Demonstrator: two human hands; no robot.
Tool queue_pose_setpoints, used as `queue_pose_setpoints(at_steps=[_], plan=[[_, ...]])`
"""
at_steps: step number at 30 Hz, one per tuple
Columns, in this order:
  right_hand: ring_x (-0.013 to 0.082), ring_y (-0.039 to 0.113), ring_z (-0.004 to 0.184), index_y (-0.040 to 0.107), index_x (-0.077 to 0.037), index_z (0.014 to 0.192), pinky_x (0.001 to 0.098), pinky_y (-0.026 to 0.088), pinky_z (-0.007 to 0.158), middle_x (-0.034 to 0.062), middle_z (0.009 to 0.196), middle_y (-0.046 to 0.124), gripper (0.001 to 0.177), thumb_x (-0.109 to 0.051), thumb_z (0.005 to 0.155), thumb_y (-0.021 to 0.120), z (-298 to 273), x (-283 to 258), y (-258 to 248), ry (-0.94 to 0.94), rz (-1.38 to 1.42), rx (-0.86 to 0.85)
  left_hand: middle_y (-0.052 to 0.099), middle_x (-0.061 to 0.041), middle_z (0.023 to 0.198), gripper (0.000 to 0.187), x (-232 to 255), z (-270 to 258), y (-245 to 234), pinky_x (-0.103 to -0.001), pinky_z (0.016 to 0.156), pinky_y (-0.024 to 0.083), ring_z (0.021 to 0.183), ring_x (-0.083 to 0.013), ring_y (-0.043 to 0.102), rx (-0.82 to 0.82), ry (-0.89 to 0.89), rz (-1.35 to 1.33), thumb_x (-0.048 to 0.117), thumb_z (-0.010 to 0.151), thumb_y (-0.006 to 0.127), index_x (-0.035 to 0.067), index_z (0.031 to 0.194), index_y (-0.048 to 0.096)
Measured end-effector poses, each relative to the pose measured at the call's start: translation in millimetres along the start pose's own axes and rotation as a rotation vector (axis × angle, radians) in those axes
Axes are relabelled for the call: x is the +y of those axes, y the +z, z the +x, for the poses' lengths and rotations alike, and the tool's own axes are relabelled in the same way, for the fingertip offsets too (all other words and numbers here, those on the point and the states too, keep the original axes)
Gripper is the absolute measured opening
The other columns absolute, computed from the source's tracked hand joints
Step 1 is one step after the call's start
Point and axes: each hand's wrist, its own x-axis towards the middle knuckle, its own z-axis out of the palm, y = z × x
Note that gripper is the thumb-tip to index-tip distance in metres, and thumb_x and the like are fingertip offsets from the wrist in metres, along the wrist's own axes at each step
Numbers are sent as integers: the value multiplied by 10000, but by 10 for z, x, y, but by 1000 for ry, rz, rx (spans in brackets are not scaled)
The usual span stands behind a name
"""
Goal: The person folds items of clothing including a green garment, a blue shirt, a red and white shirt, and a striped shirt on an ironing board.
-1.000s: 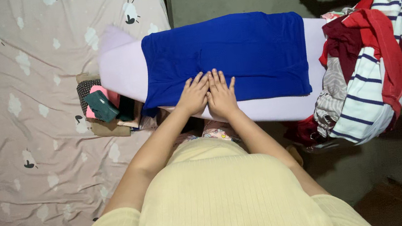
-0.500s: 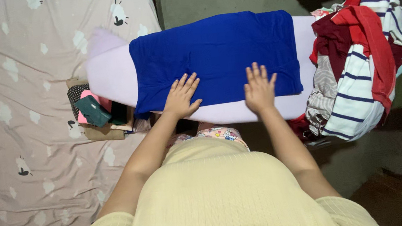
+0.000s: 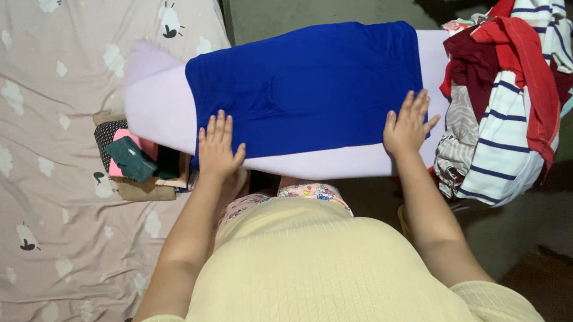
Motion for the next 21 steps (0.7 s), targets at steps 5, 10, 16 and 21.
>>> queue_pose_setpoints(at_steps=[5,10,16,21], plan=[[421,-30,1566,147,53,1621,712,-32,1177,269,1700,-12,771,-401,1057,411,-86,-589,278,104,-10,42,248,-170,1694,819,-11,-98,74,-593,1219,207,1540,-401,253,81,-76,-24,431,909,593,63,1596,342],[412,-12,1578,175,-4,1620,707,-23,1187,216,1716,15,762,-441,1031,381,-548,-1516,476,-234,-150,-143,250,-174,1687,792,-37,-86,134,-597,1210,192,1534,-391,246,70,-83,-16,419,931,570,48,1595,350],[452,7,1558,235,0,1605,749,-34,1143,291,1676,37,745,-445,1033,406,-729,-2160,634,-526,-16,-162,381,-188,1623,531,-48,71,93,-577,1144,313,1440,-382,411,132,-167,-85,331,979,602,44,1414,502],[450,29,1561,374,-31,1546,793,-22,1127,300,1676,60,737,-451,970,560,-386,-2492,719,-399,156,-87,540,-210,1415,477,-221,411,-149,-523,1017,480,1223,-421,579,170,-325,-254,183,971,652,14,1406,552]])
